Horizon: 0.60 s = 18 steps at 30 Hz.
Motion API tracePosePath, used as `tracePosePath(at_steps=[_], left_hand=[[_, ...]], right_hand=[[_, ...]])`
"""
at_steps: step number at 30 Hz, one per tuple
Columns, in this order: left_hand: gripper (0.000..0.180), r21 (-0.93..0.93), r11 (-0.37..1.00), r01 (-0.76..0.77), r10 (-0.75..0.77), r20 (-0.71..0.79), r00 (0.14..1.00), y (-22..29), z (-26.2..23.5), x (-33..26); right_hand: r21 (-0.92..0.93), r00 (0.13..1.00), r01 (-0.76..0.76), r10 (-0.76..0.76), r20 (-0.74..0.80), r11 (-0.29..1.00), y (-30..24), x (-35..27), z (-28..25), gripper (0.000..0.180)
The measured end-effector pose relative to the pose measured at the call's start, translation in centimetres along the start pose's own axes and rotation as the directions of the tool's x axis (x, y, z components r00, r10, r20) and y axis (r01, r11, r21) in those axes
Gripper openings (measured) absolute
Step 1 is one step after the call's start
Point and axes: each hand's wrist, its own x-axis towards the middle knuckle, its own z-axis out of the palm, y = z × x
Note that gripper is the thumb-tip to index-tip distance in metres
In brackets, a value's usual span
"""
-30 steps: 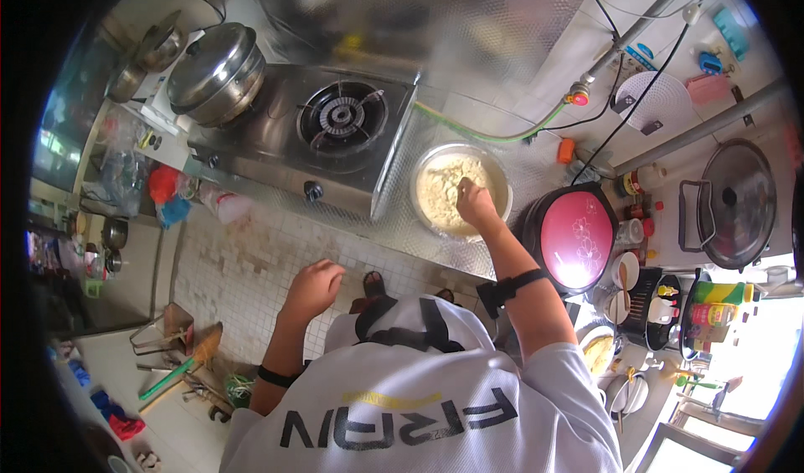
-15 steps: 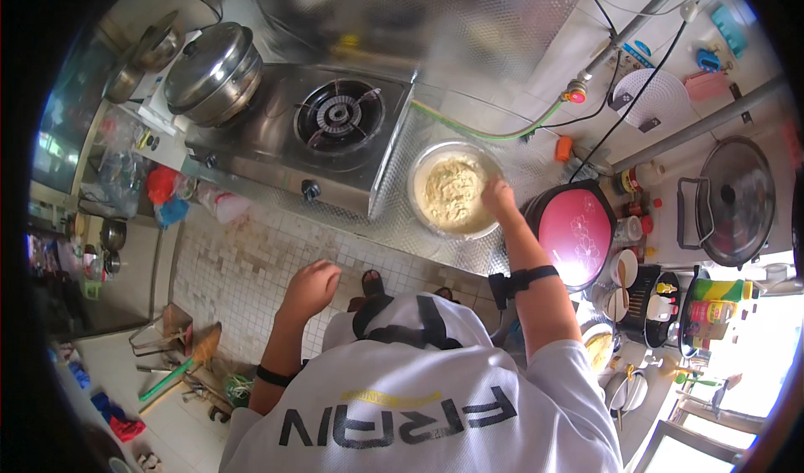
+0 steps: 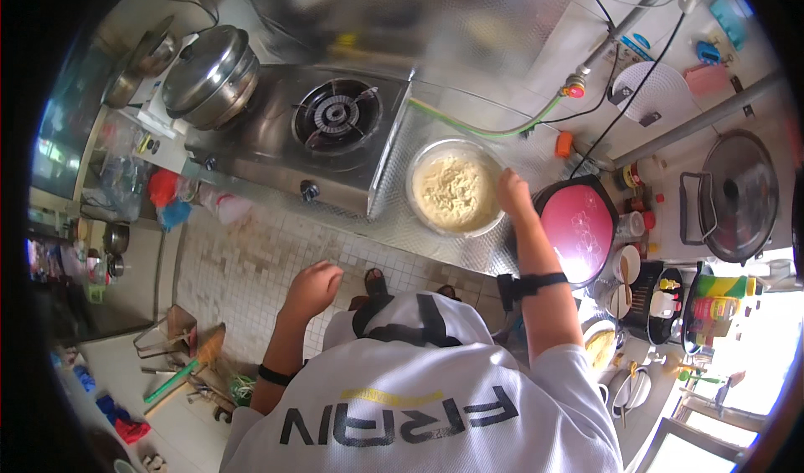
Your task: The person scoops watermelon into a bowl with a spoon, flips a crepe on a griddle using a wooden spatula, and stirs batter in a bowl with a spoon.
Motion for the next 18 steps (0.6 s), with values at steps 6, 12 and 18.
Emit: tracePosePath(at_steps=[6, 12, 18], left_hand=[[0.014, -0.005, 1.0, -0.025, 0.025, -0.003, 1.0, 0.8, -0.3, 1.0], [0.014, -0.04, 0.999, 0.02, -0.02, -0.016, 1.0, -0.3, -0.1, -0.3], [0.012, -0.032, 0.999, 0.01, -0.011, -0.04, 0.999, -0.8, 0.1, -1.0]], right_hand=[[0.728, 0.993, -0.075, 0.114, -0.005, 0.681, -7.7, 2.3, 0.5, 0.014], [0.777, 0.913, -0.12, -0.238, 0.331, 0.618, -1.4, -0.4, -6.1, 0.017], [0.698, 0.965, -0.244, 0.1, 0.241, 0.674, 2.4, -0.2, -4.9, 0.018]])
